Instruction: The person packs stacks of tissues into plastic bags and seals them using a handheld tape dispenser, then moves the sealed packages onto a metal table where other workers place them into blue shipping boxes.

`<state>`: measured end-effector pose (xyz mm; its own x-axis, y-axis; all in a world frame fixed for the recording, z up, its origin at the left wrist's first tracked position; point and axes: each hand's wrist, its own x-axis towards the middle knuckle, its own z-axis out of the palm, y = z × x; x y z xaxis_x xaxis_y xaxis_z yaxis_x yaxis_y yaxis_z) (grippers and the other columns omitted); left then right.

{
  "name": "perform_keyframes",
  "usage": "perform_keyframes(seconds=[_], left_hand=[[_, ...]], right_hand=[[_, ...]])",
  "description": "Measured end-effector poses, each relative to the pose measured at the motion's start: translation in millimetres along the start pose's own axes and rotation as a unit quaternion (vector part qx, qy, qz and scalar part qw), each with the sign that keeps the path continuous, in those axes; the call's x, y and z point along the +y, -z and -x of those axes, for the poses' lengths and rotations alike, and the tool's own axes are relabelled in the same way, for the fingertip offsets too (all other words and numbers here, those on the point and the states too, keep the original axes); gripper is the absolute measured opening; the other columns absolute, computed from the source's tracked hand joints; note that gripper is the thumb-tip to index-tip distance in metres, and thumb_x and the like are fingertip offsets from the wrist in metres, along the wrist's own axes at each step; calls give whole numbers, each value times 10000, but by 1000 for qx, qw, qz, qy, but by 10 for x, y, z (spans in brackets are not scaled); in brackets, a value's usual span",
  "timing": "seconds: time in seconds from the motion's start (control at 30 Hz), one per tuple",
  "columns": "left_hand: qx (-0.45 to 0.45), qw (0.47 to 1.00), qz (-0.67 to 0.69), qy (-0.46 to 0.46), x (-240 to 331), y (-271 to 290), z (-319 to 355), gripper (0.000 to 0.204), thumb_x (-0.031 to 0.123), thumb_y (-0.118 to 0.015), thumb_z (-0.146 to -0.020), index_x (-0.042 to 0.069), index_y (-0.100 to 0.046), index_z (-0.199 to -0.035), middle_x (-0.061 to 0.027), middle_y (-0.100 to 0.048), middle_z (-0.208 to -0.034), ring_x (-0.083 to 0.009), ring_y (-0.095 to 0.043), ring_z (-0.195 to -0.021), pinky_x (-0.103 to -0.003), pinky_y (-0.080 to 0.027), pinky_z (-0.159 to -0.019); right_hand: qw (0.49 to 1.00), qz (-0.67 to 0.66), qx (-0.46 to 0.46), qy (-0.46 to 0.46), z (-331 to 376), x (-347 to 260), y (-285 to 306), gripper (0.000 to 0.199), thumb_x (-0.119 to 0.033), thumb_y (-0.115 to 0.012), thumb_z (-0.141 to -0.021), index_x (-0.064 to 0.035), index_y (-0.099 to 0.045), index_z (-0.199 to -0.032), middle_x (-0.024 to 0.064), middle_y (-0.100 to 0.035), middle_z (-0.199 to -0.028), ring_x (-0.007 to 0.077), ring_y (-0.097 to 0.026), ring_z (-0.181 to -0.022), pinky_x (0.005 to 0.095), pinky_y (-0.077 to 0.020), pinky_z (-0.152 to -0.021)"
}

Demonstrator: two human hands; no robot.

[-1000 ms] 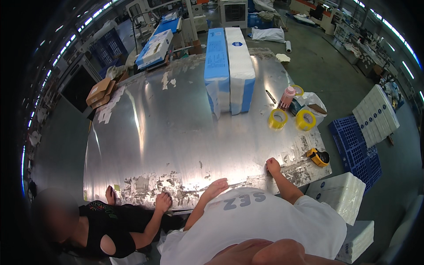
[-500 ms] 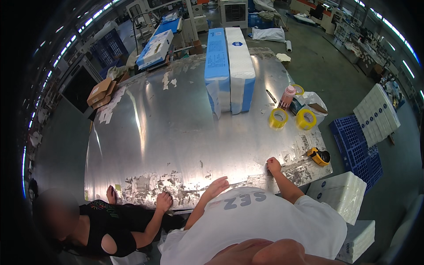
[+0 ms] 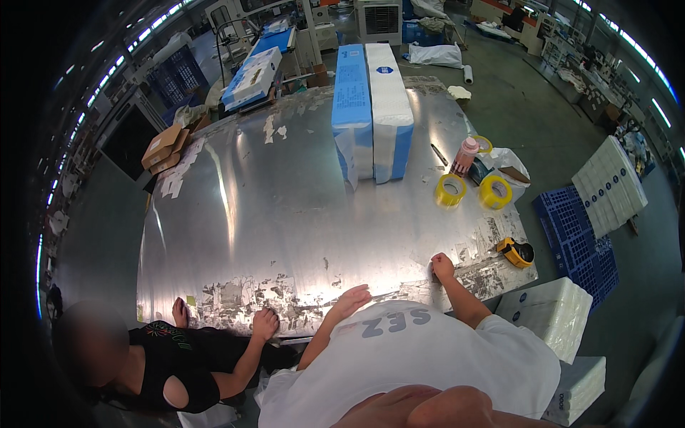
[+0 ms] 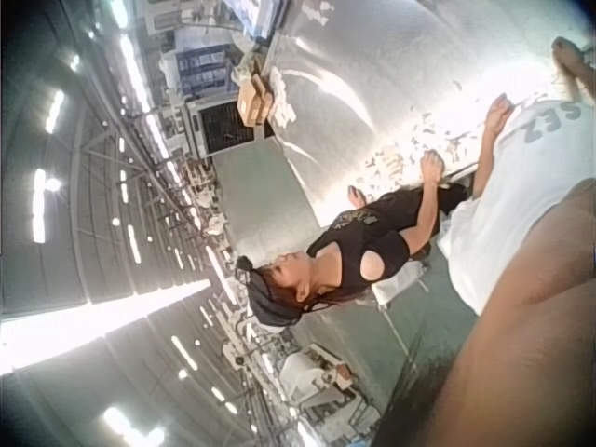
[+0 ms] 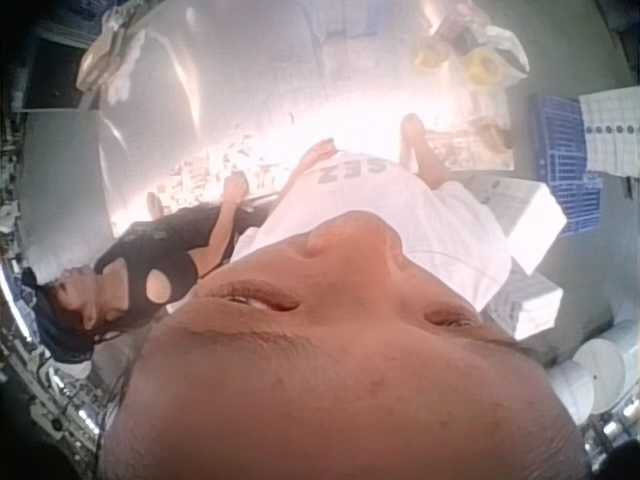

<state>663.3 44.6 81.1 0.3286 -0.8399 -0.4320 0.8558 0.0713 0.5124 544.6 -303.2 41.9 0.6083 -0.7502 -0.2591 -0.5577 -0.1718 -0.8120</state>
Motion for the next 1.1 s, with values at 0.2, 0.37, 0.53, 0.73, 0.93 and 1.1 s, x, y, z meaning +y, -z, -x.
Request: perform_keyframes(seconds=[0.2,0.37,0.53,0.73,0.93,1.1], left_hand=[[-3,1000,2,-1,20,-65,5,422,11,-499,-813,-54,-343,-1199,-141,-486,-1050,-211,-491,-1001,-302,-388,-938],[-2,1000,-5,-5,25,-97,5,438,-3,-505,-803,-56,-335,-1202,-142,-487,-1054,-213,-491,-1002,-304,-386,-940],[-1,1000,-13,-4,25,-87,13,452,-2,-513,-797,-52,-330,-1207,-144,-490,-1052,-214,-493,-1000,-302,-389,-936],[-15,1000,5,0,-9,29,-24,450,22,-523,-800,-44,-338,-1205,-139,-516,-1018,-213,-510,-977,-301,-402,-920],[-9,1000,-5,5,-1,-30,-29,464,24,-531,-796,-48,-329,-1207,-136,-524,-1004,-208,-518,-967,-293,-404,-915],[-9,1000,-6,2,-3,-15,-16,477,12,-534,-789,-53,-321,-1210,-138,-523,-1011,-208,-517,-972,-296,-404,-915]], right_hand=[[1000,14,14,-16,-1,22,-9,135,-214,-480,-772,-115,-572,-770,27,-577,-564,152,-564,-485,285,-441,-515],[1000,7,12,-10,-28,61,-4,137,-211,-479,-771,-109,-569,-768,26,-577,-563,151,-564,-485,284,-440,-514],[1000,22,17,-13,7,17,-10,137,-214,-476,-774,-115,-570,-767,29,-584,-578,154,-569,-498,290,-441,-520],[1000,18,12,2,42,-53,-4,118,-154,-472,-779,-69,-555,-783,45,-568,-579,138,-538,-468,267,-434,-470],[1000,10,15,4,16,-1,15,112,-117,-464,-781,-47,-550,-784,53,-558,-575,125,-519,-447,251,-429,-441],[1000,22,12,6,14,-4,2,112,-114,-460,-776,-49,-551,-784,53,-562,-582,124,-522,-452,253,-431,-445]])
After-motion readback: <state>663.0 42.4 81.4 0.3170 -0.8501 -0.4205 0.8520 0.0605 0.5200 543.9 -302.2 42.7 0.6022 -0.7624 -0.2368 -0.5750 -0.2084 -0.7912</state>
